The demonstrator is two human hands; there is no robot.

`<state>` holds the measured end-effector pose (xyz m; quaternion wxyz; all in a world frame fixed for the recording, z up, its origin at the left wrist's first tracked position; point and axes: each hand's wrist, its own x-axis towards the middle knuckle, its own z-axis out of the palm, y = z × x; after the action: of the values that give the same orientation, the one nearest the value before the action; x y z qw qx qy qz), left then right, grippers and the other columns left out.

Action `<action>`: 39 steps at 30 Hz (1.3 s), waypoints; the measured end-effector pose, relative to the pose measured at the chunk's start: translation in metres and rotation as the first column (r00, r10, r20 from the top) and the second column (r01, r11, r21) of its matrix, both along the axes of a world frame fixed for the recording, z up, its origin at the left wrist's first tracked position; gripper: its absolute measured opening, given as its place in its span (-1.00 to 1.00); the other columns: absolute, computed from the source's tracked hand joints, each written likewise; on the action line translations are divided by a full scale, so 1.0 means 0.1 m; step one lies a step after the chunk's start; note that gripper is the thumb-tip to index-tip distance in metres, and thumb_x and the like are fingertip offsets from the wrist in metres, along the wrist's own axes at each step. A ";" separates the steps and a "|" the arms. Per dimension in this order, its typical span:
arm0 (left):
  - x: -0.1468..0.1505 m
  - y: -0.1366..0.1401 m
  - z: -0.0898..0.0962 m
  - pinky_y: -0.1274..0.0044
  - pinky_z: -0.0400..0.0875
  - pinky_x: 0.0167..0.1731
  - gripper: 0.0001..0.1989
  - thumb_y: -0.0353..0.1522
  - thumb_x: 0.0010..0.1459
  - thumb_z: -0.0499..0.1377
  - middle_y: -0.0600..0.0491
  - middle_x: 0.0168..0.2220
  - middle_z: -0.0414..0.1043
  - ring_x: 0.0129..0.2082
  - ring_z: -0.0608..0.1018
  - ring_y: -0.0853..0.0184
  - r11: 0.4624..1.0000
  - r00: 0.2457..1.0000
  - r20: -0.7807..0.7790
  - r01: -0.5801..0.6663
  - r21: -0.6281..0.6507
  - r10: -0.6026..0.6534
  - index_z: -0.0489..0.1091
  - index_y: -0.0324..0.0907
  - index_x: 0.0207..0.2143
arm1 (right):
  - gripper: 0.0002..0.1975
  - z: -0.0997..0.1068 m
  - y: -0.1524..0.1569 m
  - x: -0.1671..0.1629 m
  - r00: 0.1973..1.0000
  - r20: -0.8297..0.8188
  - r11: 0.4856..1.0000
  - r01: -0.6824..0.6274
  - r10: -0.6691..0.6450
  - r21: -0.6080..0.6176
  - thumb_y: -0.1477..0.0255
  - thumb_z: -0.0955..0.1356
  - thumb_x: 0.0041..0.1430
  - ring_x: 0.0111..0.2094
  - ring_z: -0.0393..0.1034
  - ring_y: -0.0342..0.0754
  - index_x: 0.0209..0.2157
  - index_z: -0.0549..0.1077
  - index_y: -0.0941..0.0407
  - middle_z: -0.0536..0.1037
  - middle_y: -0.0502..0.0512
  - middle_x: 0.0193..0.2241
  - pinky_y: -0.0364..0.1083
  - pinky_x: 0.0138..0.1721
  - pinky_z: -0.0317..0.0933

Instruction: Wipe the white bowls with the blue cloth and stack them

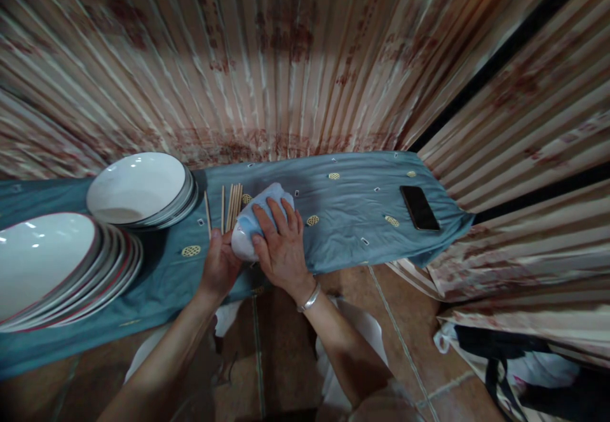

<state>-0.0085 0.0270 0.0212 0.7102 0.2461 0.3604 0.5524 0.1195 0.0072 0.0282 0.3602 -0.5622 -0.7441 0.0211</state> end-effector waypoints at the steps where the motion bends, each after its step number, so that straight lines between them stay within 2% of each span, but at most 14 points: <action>1: 0.00 0.00 0.00 0.30 0.44 0.02 -0.46 0.05 0.11 0.16 -0.17 -0.22 0.62 0.09 0.51 0.01 1.000 1.000 -0.006 -0.001 -0.005 0.001 0.57 -0.28 -0.31 | -0.49 0.00 0.01 0.02 1.000 -0.029 1.000 -0.006 0.005 -0.005 0.32 0.10 0.40 0.39 -0.13 0.13 0.33 0.13 0.05 0.14 0.15 0.35 0.26 0.33 -0.08; 8: 0.00 0.02 -0.06 0.34 0.45 -0.01 -0.49 -0.01 0.16 0.14 -0.17 -0.26 0.63 0.03 0.55 0.02 1.000 1.000 -0.023 -0.006 -0.007 0.006 0.56 -0.32 -0.29 | -0.50 -0.04 0.06 0.09 0.972 -0.234 0.999 -0.028 0.020 -0.029 0.30 0.06 0.43 0.39 -0.06 0.06 0.34 0.13 0.02 0.15 0.14 0.35 0.22 0.35 -0.03; 13: 0.01 0.04 -0.11 0.40 0.48 -0.07 -0.58 -0.06 0.15 0.17 -0.10 -0.31 0.64 -0.02 0.58 0.07 0.997 0.997 -0.039 -0.068 -0.021 0.068 0.55 -0.26 -0.35 | -0.50 -0.14 0.10 0.13 0.927 -0.375 0.999 -0.042 0.028 -0.028 0.27 0.06 0.44 0.38 -0.01 -0.01 0.32 0.17 0.06 0.19 0.17 0.34 0.15 0.37 -0.04; 18: 0.03 0.05 -0.10 0.40 0.50 -0.12 -0.59 -0.08 0.08 0.25 -0.07 -0.32 0.64 -0.06 0.61 0.09 0.991 0.993 -0.047 -0.114 -0.064 0.112 0.56 -0.26 -0.24 | -0.49 -0.22 0.13 0.14 0.884 -0.467 0.997 -0.030 -0.004 -0.064 0.21 0.06 0.44 0.38 0.00 -0.02 0.31 0.19 0.06 0.23 0.15 0.32 0.14 0.38 -0.04; 25: 0.03 0.05 -0.09 0.42 0.51 -0.14 -0.66 -0.13 0.07 0.27 -0.05 -0.35 0.65 -0.08 0.62 0.10 0.984 0.987 -0.056 -0.156 -0.083 0.152 0.57 -0.24 -0.29 | -0.42 -0.28 0.17 0.13 0.784 -0.615 0.989 -0.007 -0.087 -0.150 0.10 0.06 0.41 0.33 0.13 0.00 0.28 0.24 0.09 0.31 0.17 0.28 0.12 0.36 0.00; 28: 0.03 0.07 -0.08 0.42 0.51 -0.12 -0.67 -0.14 0.10 0.25 -0.06 -0.33 0.65 -0.06 0.62 0.10 0.984 0.988 -0.045 -0.151 -0.098 0.148 0.57 -0.25 -0.28 | -0.39 -0.35 0.20 0.14 0.741 -0.658 0.979 -0.005 -0.132 -0.202 0.07 0.06 0.40 0.32 0.15 -0.01 0.29 0.24 0.11 0.32 0.18 0.27 0.10 0.34 0.03; 32: 0.03 0.10 -0.07 0.41 0.47 -0.02 -0.69 -0.18 0.17 0.19 -0.06 -0.27 0.65 -0.01 0.60 0.13 0.981 0.988 -0.008 -0.154 -0.118 0.154 0.57 -0.23 -0.24 | -0.37 -0.47 0.21 0.14 0.725 -0.669 0.964 -0.025 -0.165 -0.265 0.06 0.03 0.41 0.32 0.15 -0.04 0.32 0.18 0.11 0.30 0.19 0.29 0.07 0.32 0.07; 36: 0.02 0.12 -0.08 0.38 0.43 0.06 -0.66 -0.16 0.21 0.16 -0.08 -0.19 0.65 0.02 0.58 0.15 0.979 0.987 0.015 -0.160 -0.123 0.163 0.57 -0.23 -0.21 | -0.36 -0.59 0.21 0.08 0.664 -0.716 0.954 -0.012 -0.216 -0.299 0.07 0.02 0.41 0.33 0.12 -0.04 0.33 0.15 0.12 0.27 0.19 0.30 0.08 0.33 0.05; 39: 0.00 0.13 -0.10 0.39 0.43 0.08 -0.64 -0.14 0.24 0.13 -0.06 -0.14 0.64 0.06 0.56 0.17 0.980 0.987 0.027 -0.157 -0.126 0.162 0.56 -0.21 -0.16 | -0.35 -0.65 0.18 0.01 0.663 -0.711 0.946 -0.016 -0.232 -0.324 0.07 0.01 0.41 0.34 0.10 -0.04 0.36 0.07 0.14 0.23 0.21 0.32 0.08 0.33 0.06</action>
<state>-0.0081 0.0400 0.0112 0.6841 0.1618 0.3993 0.5885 0.1204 0.0253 -0.0372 0.5413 -0.5968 -0.4857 0.3391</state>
